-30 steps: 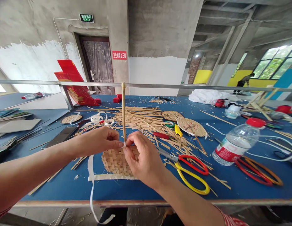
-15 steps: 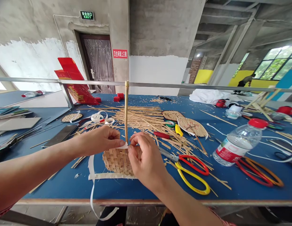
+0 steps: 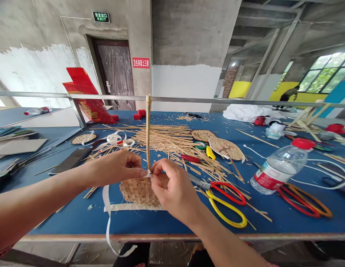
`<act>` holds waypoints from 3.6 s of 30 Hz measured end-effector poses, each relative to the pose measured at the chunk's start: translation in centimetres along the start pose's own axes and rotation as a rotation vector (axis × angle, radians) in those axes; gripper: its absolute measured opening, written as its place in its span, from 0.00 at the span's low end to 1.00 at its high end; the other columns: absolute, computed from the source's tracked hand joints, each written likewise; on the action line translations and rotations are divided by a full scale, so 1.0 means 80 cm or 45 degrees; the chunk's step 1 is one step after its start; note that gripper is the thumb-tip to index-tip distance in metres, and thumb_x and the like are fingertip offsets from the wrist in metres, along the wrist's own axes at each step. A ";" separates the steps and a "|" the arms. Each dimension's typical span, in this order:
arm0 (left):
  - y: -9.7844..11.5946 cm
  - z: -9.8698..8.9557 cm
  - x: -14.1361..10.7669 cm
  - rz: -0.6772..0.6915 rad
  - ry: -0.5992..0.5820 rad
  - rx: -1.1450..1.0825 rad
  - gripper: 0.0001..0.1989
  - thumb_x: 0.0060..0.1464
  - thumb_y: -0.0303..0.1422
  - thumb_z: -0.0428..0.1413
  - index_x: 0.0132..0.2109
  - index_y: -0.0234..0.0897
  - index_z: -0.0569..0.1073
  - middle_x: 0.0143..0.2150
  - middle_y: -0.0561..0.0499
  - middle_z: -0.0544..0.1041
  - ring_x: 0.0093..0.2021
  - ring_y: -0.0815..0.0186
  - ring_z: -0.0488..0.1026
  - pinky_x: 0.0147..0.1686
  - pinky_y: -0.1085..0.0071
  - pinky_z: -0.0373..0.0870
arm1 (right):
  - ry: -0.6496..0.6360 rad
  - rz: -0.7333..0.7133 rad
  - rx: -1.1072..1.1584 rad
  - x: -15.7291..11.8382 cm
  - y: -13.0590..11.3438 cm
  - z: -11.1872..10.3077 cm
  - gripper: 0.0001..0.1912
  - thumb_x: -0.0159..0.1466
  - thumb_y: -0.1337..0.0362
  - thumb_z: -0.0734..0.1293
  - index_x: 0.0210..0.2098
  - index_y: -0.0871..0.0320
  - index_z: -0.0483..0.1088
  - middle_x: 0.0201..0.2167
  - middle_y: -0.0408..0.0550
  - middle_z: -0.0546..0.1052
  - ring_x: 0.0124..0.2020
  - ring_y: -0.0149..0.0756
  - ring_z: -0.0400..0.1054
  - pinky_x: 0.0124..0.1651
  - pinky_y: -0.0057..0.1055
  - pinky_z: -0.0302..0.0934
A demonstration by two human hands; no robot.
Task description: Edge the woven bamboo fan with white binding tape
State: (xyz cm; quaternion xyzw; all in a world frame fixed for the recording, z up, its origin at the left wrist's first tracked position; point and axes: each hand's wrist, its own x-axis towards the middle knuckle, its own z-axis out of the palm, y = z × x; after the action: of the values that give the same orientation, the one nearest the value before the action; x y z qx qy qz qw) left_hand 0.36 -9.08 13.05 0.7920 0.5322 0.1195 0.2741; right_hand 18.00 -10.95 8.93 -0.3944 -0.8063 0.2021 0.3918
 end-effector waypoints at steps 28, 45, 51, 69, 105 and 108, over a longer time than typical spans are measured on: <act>0.000 0.016 -0.019 0.039 0.082 0.032 0.11 0.44 0.41 0.51 0.25 0.37 0.63 0.19 0.59 0.58 0.19 0.75 0.54 0.17 0.77 0.48 | -0.105 -0.197 0.052 -0.001 0.008 -0.004 0.07 0.53 0.75 0.59 0.25 0.57 0.58 0.39 0.46 0.65 0.37 0.31 0.62 0.38 0.28 0.58; 0.001 0.041 -0.034 0.087 0.686 0.719 0.12 0.49 0.41 0.49 0.25 0.37 0.61 0.21 0.55 0.67 0.19 0.72 0.59 0.19 0.74 0.45 | -0.054 -0.300 -0.047 0.010 0.006 0.008 0.05 0.54 0.73 0.58 0.26 0.57 0.58 0.32 0.47 0.66 0.33 0.32 0.61 0.34 0.30 0.59; -0.003 0.045 -0.028 0.074 0.705 0.717 0.12 0.50 0.41 0.47 0.27 0.37 0.61 0.23 0.54 0.68 0.21 0.70 0.62 0.20 0.74 0.47 | -0.069 -0.247 -0.031 0.011 0.005 0.006 0.05 0.56 0.73 0.57 0.26 0.58 0.57 0.34 0.48 0.66 0.36 0.33 0.61 0.36 0.29 0.59; -0.003 0.034 -0.024 -0.018 0.596 0.395 0.18 0.45 0.49 0.49 0.23 0.38 0.59 0.18 0.58 0.62 0.18 0.73 0.53 0.19 0.75 0.44 | -0.028 -0.113 -0.050 0.016 0.001 0.005 0.06 0.54 0.73 0.58 0.24 0.58 0.57 0.24 0.42 0.65 0.23 0.26 0.57 0.26 0.23 0.55; 0.005 0.023 -0.022 -0.017 0.465 0.382 0.17 0.47 0.48 0.46 0.24 0.38 0.63 0.19 0.57 0.64 0.18 0.72 0.55 0.19 0.74 0.44 | -0.223 0.032 0.151 0.014 0.000 -0.012 0.11 0.58 0.69 0.58 0.40 0.54 0.61 0.35 0.45 0.72 0.37 0.31 0.67 0.37 0.27 0.63; 0.002 0.021 -0.021 -0.002 0.466 0.376 0.17 0.47 0.48 0.47 0.25 0.38 0.63 0.20 0.56 0.65 0.19 0.72 0.56 0.19 0.74 0.44 | -0.291 -0.021 0.021 0.019 -0.010 -0.023 0.13 0.57 0.71 0.57 0.41 0.53 0.62 0.35 0.44 0.73 0.35 0.31 0.68 0.35 0.27 0.62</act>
State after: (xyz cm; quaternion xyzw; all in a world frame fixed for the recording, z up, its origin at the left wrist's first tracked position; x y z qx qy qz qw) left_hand 0.62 -11.15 11.93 0.7883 0.5853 0.1818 0.0543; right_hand 18.52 -10.22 11.25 -0.3588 -0.8473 0.2489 0.3022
